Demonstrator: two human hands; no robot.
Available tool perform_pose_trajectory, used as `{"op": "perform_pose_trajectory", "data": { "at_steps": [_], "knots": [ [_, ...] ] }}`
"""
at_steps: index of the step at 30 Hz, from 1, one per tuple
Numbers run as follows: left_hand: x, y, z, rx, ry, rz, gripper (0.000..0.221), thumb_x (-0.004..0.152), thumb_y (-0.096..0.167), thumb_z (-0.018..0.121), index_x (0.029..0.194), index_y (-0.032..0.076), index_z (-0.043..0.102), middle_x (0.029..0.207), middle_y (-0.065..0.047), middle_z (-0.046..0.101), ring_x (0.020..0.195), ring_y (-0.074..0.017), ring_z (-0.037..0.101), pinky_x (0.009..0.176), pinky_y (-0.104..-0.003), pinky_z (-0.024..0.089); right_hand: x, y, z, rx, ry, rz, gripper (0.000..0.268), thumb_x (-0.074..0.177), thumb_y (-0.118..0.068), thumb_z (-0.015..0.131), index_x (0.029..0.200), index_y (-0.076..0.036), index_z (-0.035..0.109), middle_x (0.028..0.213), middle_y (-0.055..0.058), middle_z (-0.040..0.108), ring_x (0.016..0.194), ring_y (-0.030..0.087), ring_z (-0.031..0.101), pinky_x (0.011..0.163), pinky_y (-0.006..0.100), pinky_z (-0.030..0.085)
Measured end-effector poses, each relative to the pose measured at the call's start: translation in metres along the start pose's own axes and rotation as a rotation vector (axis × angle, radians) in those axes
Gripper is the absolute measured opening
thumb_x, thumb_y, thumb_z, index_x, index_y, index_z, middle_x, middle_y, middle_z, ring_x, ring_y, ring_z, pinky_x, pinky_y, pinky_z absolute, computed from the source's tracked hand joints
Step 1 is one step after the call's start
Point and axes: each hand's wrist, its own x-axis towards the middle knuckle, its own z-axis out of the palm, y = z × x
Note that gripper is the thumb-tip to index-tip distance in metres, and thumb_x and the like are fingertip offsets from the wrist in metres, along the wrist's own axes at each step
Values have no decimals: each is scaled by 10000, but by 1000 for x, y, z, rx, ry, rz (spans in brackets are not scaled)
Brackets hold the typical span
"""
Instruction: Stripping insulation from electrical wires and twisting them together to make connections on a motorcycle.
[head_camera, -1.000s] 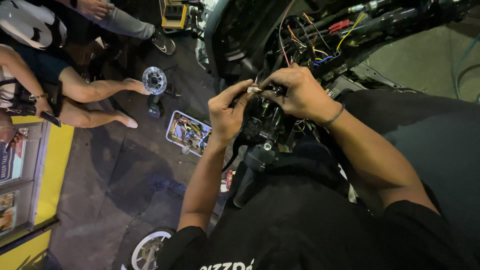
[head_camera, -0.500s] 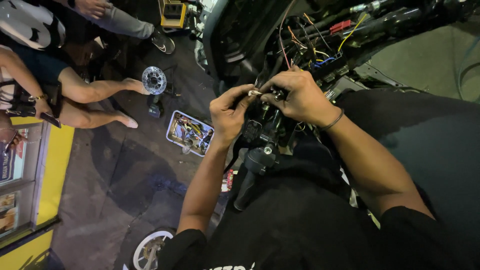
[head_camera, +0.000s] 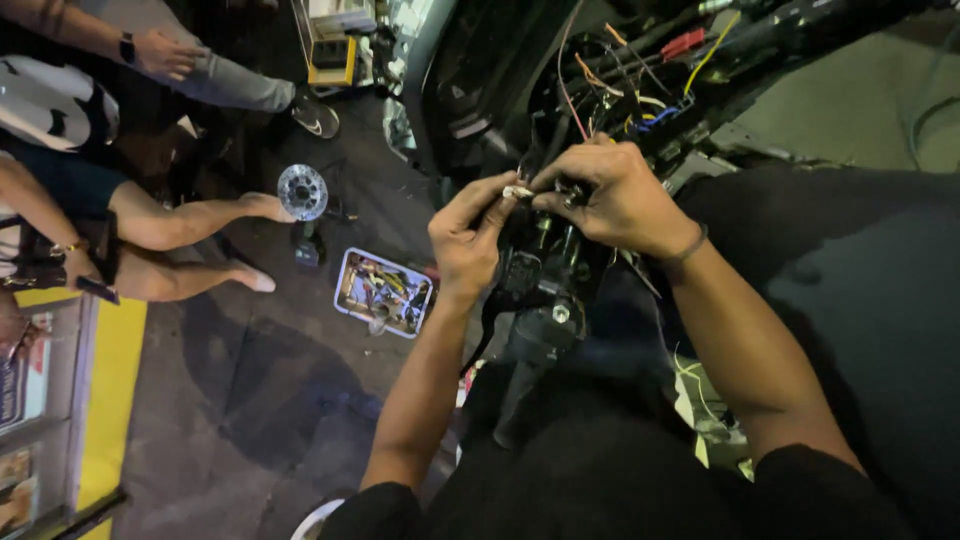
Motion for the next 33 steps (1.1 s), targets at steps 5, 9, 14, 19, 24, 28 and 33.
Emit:
{"op": "perform_pose_trajectory", "data": {
  "at_steps": [5,9,14,19,24,28,33],
  "knots": [
    [0,1,-1,77,11,28,174,1025,-13,812,1192,13,850,1038,-167,847,997,-313,836,933,-449,648,-3,6,6,33,-8,11,108,986,-37,891,1075,-36,829,954,113,814,910,354,789,914,414,532],
    [3,3,1,140,26,12,147,1008,0,827,1151,14,862,1018,-159,856,976,-326,849,909,-439,657,-1,2,3,-28,-5,-10,119,991,-28,875,1081,10,807,950,150,810,891,392,786,909,447,533],
    [1,-5,4,155,39,-1,111,1015,8,833,1122,0,858,1001,-177,848,951,-324,846,864,-447,661,-10,21,9,-20,-6,-27,80,1030,-39,851,1090,-15,804,970,126,806,905,365,776,932,446,528],
    [2,-8,5,88,47,-39,103,1016,19,832,1109,-19,854,968,-178,841,912,-211,798,822,-406,653,-8,20,10,-21,23,-45,65,1037,-16,829,1062,10,775,925,137,777,860,388,751,903,468,527],
    [7,1,8,111,35,-81,126,1007,23,845,1124,-23,848,942,-168,836,890,-215,809,789,-398,661,-4,18,6,-12,33,-29,52,1032,-36,836,1060,-28,793,931,108,784,862,371,759,887,454,542],
    [6,4,9,151,18,-96,172,956,-9,882,1123,-31,850,945,-173,838,896,-245,826,800,-412,667,-3,14,5,-10,39,-23,50,1027,-48,841,1046,-33,798,923,92,786,861,361,762,884,449,538],
    [3,2,9,92,53,-123,166,957,-29,875,1122,-27,857,939,-172,842,918,-218,812,821,-381,660,-3,14,5,-25,46,-35,85,960,-10,873,996,-34,800,879,94,775,808,363,740,882,479,549]
  ]
}}
